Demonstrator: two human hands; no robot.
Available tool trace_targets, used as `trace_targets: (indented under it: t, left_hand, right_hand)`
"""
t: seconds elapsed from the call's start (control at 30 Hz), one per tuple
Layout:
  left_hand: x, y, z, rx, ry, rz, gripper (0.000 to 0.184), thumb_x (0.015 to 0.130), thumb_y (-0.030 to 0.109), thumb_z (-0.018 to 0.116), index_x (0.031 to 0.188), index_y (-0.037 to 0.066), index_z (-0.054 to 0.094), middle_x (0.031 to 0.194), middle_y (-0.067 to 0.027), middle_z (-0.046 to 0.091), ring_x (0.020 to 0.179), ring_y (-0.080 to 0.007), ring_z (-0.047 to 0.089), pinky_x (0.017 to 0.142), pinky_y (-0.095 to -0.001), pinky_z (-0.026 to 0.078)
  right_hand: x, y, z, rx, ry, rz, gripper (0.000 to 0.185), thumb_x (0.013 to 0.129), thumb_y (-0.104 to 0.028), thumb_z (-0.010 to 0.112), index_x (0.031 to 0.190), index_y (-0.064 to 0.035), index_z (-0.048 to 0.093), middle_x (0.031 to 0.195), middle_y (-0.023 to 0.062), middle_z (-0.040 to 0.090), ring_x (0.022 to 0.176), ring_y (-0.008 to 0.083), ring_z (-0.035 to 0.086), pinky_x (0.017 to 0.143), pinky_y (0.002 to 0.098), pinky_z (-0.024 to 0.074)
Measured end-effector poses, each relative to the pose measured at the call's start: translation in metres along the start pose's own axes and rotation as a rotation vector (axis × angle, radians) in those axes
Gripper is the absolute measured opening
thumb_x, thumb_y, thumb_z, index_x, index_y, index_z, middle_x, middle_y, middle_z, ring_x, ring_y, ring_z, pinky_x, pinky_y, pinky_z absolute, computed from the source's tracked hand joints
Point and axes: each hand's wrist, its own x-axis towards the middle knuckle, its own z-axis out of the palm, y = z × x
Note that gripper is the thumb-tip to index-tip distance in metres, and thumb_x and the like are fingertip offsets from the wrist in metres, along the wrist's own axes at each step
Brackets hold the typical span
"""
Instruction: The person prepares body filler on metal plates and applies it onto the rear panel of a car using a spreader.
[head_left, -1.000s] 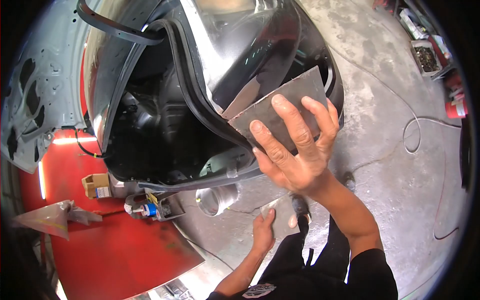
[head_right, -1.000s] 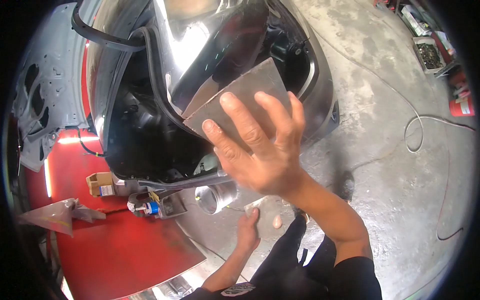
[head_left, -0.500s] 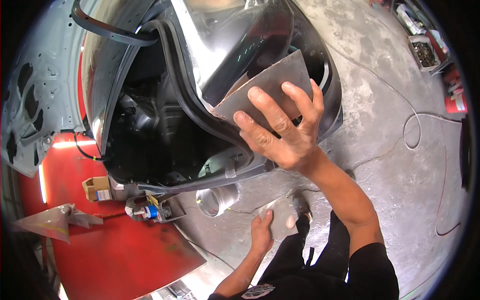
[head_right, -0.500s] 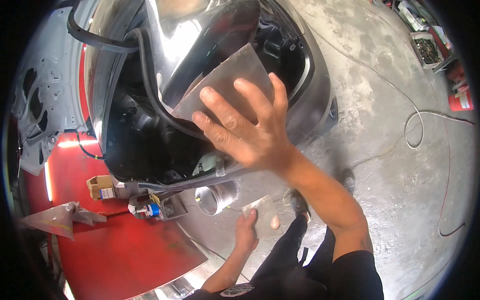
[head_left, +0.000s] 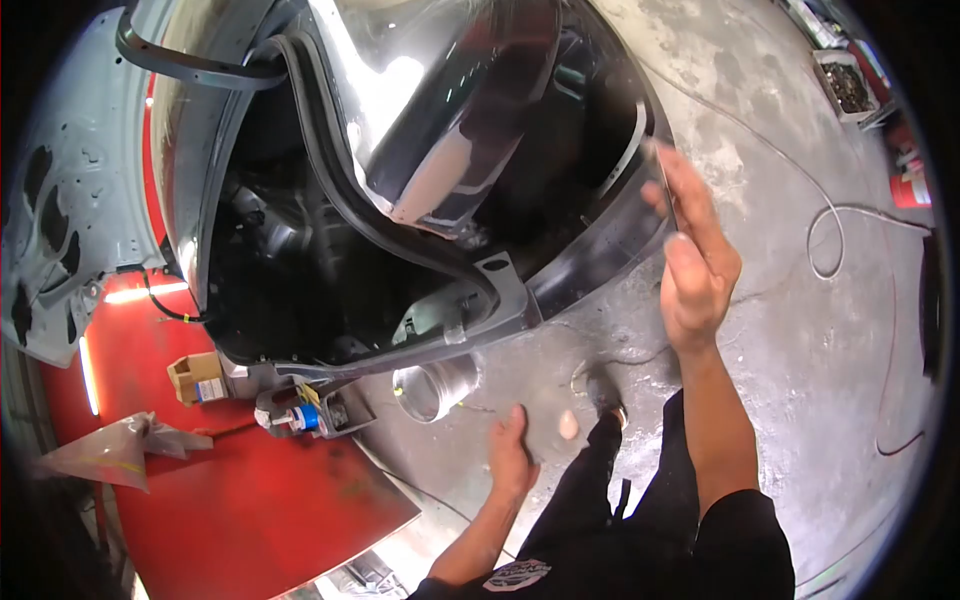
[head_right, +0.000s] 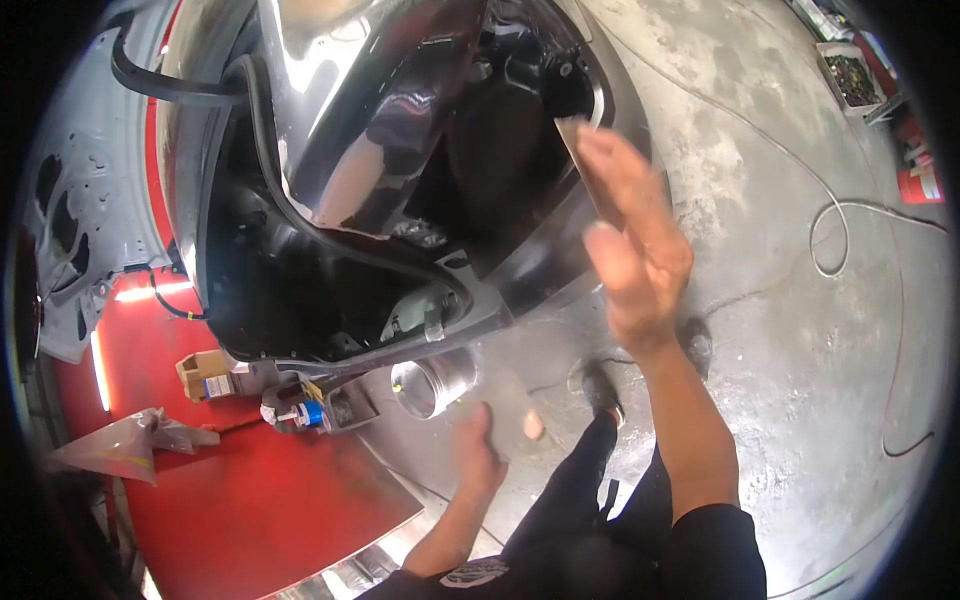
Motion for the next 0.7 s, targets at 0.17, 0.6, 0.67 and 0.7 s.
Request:
trace_targets:
  t: [0.17,0.6,0.67,0.7]
  left_hand:
    - [-0.006,0.058,0.013,-0.106,-0.006,0.274,0.044,0.109,0.032,0.054,0.135,-0.003,0.055,0.13,-0.013,0.064,0.117,-0.0232,0.064,0.101,-0.0392,0.052]
    - [-0.021,0.157,-0.007,-0.27,-0.41,0.373,0.041,0.109,0.03,0.053,0.133,-0.004,0.058,0.126,-0.0129,0.067,0.113,-0.0214,0.066,0.101,-0.0354,0.051]
    - [-0.022,0.169,-0.018,-0.18,-0.439,0.335,0.039,0.109,0.028,0.053,0.131,-0.003,0.059,0.124,-0.0127,0.069,0.109,-0.0212,0.068,0.098,-0.0351,0.053]
    - [-0.021,0.176,-0.018,-0.137,-0.463,0.324,0.037,0.109,0.027,0.053,0.13,-0.003,0.059,0.122,-0.0125,0.07,0.107,-0.0211,0.07,0.096,-0.035,0.054]
  right_hand:
    - [-0.09,-0.034,-0.026,0.169,-0.425,0.379,0.055,0.081,-0.015,0.053,0.13,0.0082,0.066,0.142,0.0216,0.06,0.135,0.0363,0.053,0.114,0.0451,0.0393]
    - [-0.13,-0.113,0.012,-0.892,-0.81,-0.094,0.05,0.071,-0.02,0.074,0.12,-0.0147,0.074,0.133,0.0094,0.064,0.119,0.0394,0.055,0.102,0.0512,0.0455]
    - [-0.121,-0.155,0.033,-0.947,-0.842,-0.222,0.053,0.067,-0.022,0.076,0.119,-0.0159,0.074,0.134,0.0079,0.064,0.12,0.0369,0.055,0.103,0.0552,0.0447]
    - [-0.113,-0.172,0.046,-0.97,-0.891,-0.291,0.052,0.067,-0.022,0.076,0.118,-0.0159,0.074,0.134,0.0083,0.065,0.12,0.0372,0.056,0.103,0.0567,0.0442]
